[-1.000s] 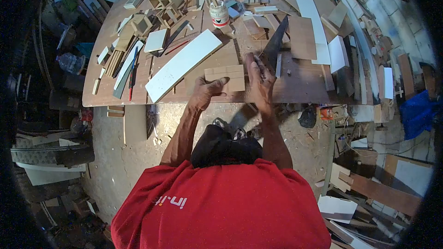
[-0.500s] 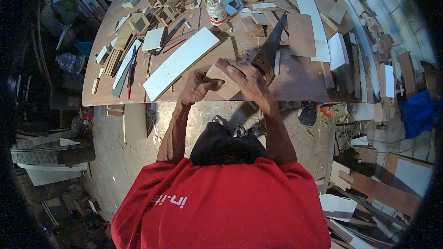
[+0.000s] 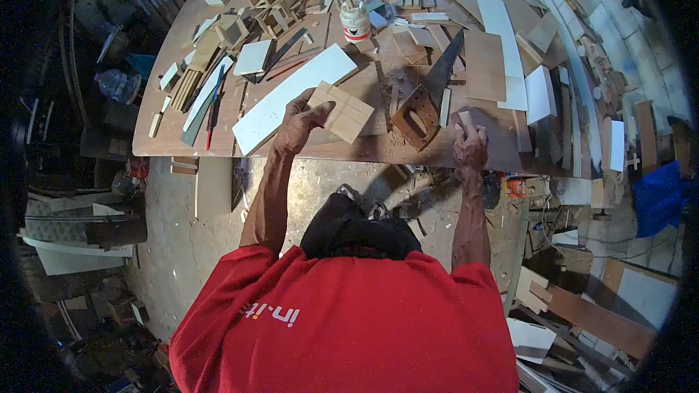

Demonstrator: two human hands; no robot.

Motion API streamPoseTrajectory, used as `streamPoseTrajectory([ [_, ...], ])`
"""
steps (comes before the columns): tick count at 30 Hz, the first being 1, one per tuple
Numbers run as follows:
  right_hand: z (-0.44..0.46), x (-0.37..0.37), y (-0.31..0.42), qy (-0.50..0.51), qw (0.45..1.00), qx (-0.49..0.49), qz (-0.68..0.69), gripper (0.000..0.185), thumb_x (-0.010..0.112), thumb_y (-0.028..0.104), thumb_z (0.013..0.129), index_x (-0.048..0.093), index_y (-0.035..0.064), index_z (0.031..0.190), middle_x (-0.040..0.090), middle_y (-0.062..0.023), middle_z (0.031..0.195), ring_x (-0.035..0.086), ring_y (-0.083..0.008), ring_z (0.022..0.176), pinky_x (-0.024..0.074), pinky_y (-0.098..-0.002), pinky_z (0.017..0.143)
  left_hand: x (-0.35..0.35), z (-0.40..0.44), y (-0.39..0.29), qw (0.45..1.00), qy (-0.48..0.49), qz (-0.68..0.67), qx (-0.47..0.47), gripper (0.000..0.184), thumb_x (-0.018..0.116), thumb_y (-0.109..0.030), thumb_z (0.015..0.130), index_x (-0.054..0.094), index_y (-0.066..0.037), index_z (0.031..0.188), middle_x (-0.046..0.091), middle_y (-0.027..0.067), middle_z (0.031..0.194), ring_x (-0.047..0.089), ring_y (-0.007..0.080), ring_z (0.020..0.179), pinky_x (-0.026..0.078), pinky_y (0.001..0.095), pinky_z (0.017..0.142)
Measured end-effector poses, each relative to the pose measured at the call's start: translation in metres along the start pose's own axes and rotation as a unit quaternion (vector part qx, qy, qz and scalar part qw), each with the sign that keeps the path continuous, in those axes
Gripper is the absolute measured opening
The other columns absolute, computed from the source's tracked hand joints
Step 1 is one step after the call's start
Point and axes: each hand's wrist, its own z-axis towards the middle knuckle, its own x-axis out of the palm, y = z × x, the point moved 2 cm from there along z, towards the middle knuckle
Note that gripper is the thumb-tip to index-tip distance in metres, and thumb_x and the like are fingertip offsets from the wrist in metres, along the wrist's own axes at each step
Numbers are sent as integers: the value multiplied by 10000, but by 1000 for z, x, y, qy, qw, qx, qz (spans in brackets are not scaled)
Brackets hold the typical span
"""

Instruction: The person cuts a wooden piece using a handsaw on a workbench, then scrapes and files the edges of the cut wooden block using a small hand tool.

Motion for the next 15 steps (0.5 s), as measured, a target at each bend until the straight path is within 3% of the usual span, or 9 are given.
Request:
streamPoseTrajectory([
  [2, 6, 9, -12, 5, 998, 21, -56, 385, 559, 296, 920, 588, 110, 1257, 573, -198, 1164, 546, -381, 1066, 452, -431, 894, 0, 3, -3, 1000, 6, -8, -7, 416, 724, -180, 817, 587, 18, 1156, 671, 75, 972, 632, 134, 799, 515, 263, 694],
  [5, 13, 14, -16, -11, 997, -38, -61, 380, 578, 301, 900, 602, 109, 1228, 542, -184, 1202, 526, -375, 1098, 447, -432, 904, -3, 11, -11, 999, 34, 26, -20, 279, 718, -156, 799, 645, -14, 1028, 654, 45, 851, 563, 91, 692, 451, 248, 634],
  [7, 11, 5, 0, -137, 961, -88, -225, 362, 594, 273, 878, 616, 99, 1195, 546, -167, 1179, 520, -358, 1089, 446, -436, 898, -7, 18, -14, 991, 82, 107, 0, 226, 691, -105, 790, 656, -18, 995, 654, 34, 843, 558, 86, 687, 444, 243, 633],
  [8, 12, 5, 6, -136, 961, -90, -223, 362, 594, 273, 878, 616, 99, 1195, 546, -167, 1179, 520, -358, 1089, 446, -436, 898, -9, 20, -17, 991, 80, 107, 0, 226, 691, -105, 790, 656, -18, 995, 654, 34, 843, 558, 86, 687, 444, 243, 633],
  [10, 10, 3, 16, -84, 986, -134, -50, 344, 621, 248, 840, 630, 86, 1143, 548, -151, 1156, 527, -342, 1043, 451, -441, 880, -11, 22, -19, 990, 98, 103, -5, 207, 674, -46, 775, 662, -10, 979, 655, 24, 837, 559, 88, 697, 448, 246, 643],
  [11, 1, -2, 31, -83, 986, -133, -52, 344, 621, 248, 840, 630, 86, 1143, 548, -151, 1156, 527, -342, 1043, 451, -441, 880, -11, 24, -18, 990, 100, 102, -6, 207, 674, -46, 775, 662, -10, 979, 655, 24, 837, 559, 88, 697, 448, 246, 643],
  [13, -23, -4, 70, 54, 982, -180, 21, 328, 636, 228, 798, 642, 81, 1091, 542, -143, 1144, 526, -336, 1015, 452, -439, 875, -13, 28, -14, 994, 88, 57, -10, 234, 682, 0, 759, 658, 1, 993, 655, 19, 830, 570, 93, 718, 457, 247, 667],
  [15, -33, 19, 72, 54, 975, -214, -1, 354, 652, 240, 777, 638, 95, 1099, 542, -137, 1123, 518, -336, 1014, 456, -444, 871, -14, 31, -11, 994, 95, 59, -11, 249, 693, 14, 754, 657, 4, 1000, 660, 26, 840, 579, 93, 734, 462, 247, 677],
])
